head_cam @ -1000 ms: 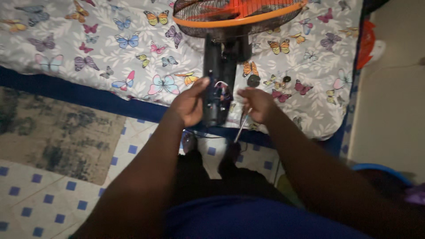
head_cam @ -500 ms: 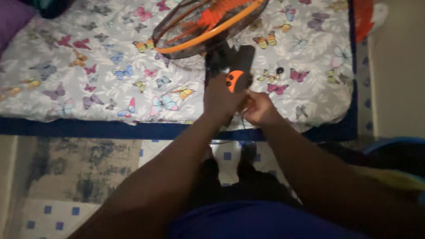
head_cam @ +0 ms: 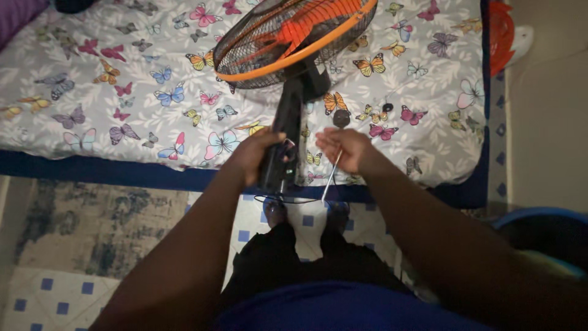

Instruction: The person works on an electric standing fan laid on a bed. They unscrew the rear housing with a screwdriver, separate the motor housing halves, handle the internal wiring and components, then reattach the housing and continue tightening screws on the fan body.

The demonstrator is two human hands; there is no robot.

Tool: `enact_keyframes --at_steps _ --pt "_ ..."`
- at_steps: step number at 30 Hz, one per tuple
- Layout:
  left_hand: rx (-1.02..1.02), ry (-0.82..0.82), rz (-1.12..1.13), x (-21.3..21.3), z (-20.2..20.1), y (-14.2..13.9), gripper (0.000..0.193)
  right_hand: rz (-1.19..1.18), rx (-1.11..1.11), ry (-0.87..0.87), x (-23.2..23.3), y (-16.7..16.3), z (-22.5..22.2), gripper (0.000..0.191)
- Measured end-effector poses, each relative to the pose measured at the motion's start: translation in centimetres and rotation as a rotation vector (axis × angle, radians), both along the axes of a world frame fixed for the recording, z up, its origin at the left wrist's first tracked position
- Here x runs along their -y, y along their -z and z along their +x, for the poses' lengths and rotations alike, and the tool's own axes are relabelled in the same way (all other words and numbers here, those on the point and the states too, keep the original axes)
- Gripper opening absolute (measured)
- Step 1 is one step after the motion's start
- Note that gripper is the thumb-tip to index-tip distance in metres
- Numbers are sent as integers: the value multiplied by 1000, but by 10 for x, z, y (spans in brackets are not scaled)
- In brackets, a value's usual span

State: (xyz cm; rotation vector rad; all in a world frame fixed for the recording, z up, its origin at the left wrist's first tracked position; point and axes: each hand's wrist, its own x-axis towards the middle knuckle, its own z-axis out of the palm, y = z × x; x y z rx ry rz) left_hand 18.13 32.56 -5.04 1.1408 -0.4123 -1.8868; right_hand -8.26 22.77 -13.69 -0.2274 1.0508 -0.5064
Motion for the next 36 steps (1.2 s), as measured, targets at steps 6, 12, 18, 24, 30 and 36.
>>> enact_keyframes --at_steps 6,12,18,24,30,36 --pt "-322 -43 290 -24 25 13 39 79 123 -294 -43 30 41 24" --pt "-343 -141 307 -30 37 32 39 112 181 -268 -65 12 69 20" --pt "-219 -97 125 -29 45 24 35 105 103 -291 -63 -4 68 26" --pt "325 -73 -47 -10 27 15 62 77 97 -339 -62 -27 63 28" --pt "958 -105 -39 -2 -18 15 88 24 82 -335 -61 -37 56 20" --pt "1183 -135 -82 -2 -55 1 88 65 56 -329 -57 -36 40 20"
